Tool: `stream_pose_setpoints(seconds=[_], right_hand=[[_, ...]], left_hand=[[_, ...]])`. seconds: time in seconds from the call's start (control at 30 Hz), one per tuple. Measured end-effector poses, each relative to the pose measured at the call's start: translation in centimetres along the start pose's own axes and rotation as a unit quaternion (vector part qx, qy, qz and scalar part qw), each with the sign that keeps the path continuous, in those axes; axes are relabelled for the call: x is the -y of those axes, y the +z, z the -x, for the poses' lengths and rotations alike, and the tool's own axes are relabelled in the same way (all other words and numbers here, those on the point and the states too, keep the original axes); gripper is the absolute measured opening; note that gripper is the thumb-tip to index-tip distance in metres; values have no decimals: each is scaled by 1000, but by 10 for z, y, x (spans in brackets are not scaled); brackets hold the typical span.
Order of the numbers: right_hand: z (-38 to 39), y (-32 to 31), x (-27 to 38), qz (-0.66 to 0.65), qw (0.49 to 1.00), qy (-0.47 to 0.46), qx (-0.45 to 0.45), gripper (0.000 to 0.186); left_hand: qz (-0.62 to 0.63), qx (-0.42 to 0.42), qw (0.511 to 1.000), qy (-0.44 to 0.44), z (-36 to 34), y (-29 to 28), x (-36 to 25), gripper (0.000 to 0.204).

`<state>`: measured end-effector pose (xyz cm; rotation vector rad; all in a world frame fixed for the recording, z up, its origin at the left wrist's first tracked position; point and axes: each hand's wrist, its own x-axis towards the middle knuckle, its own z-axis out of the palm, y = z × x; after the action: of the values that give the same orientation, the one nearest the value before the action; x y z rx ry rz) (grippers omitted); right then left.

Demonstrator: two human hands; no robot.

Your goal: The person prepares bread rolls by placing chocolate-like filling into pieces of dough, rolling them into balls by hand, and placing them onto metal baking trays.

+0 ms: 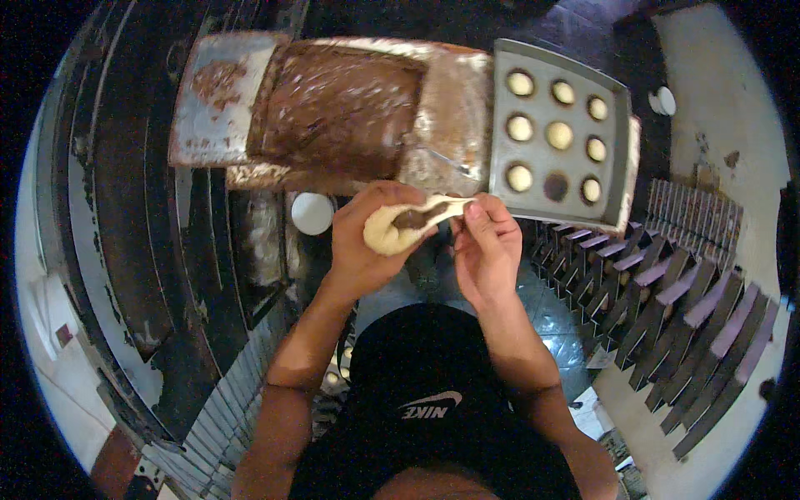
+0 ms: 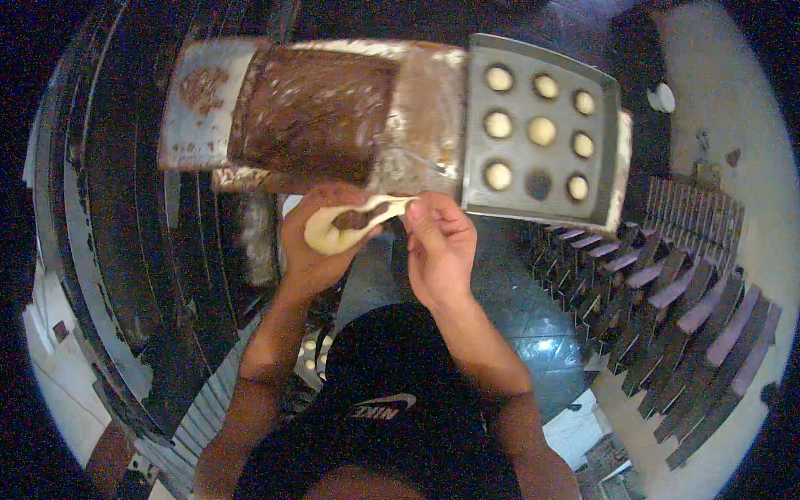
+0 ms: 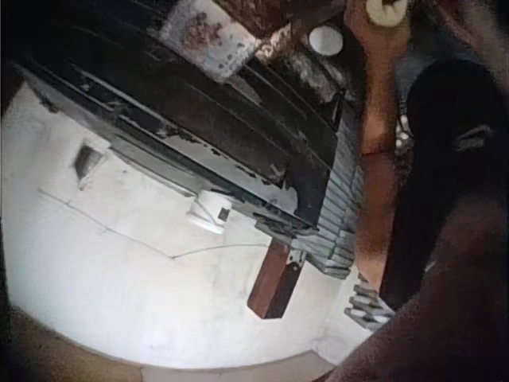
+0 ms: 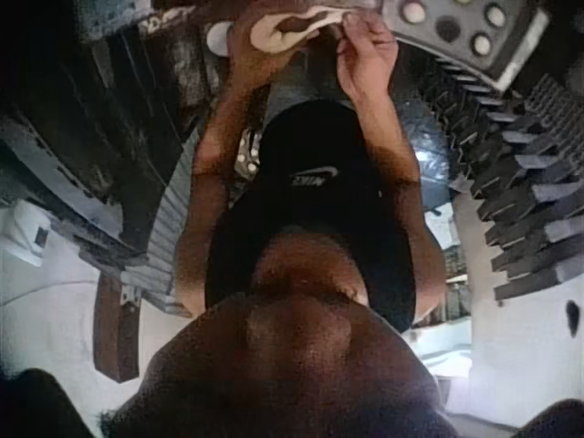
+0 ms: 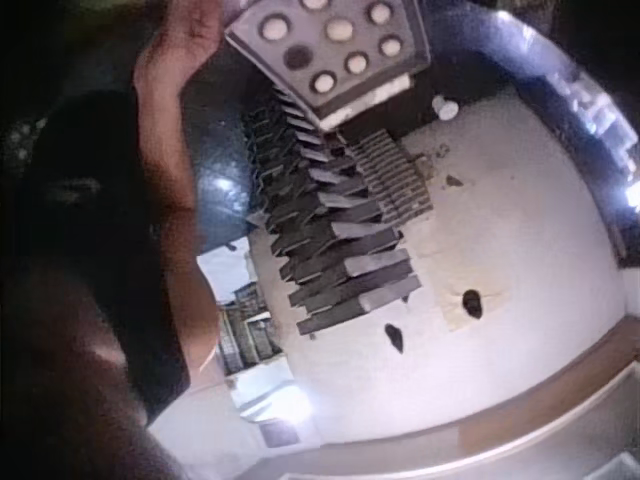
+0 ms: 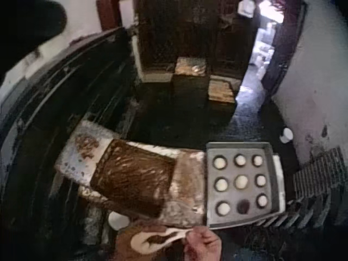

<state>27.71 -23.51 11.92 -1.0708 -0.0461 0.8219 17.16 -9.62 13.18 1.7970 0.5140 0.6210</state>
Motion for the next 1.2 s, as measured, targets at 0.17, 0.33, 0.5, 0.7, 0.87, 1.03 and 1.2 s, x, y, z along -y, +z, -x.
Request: stream_pose_setpoints(seconds=[0.17, 0.33, 0.5, 0.7, 0.87, 1.03, 1.2], right_hand=[[60, -40, 94, 424, 827, -346, 131, 22], [96, -95, 135, 344, 882, -320, 41, 22], [141, -104, 168, -32, 991, -133, 4, 21], [194, -87, 148, 476, 777, -410, 30, 17], [232, -45, 125, 369, 840, -397, 25, 21], [270, 4, 95, 505, 727, -465, 13, 22], [287, 25, 80, 446, 787, -425, 22, 22]], left_hand=[[-106, 17, 993, 54, 3, 86, -68, 44], [-109, 160, 973, 124, 15, 147, -105, 62], [-50, 193, 963, 184, 35, 158, -152, 72], [-233, 227, 897, 300, 73, 131, -160, 67], [-134, 123, 922, 343, 116, 76, -166, 58], [-151, 126, 913, 357, 149, 24, -178, 53], [-54, 71, 936, 340, 166, 11, -178, 47]])
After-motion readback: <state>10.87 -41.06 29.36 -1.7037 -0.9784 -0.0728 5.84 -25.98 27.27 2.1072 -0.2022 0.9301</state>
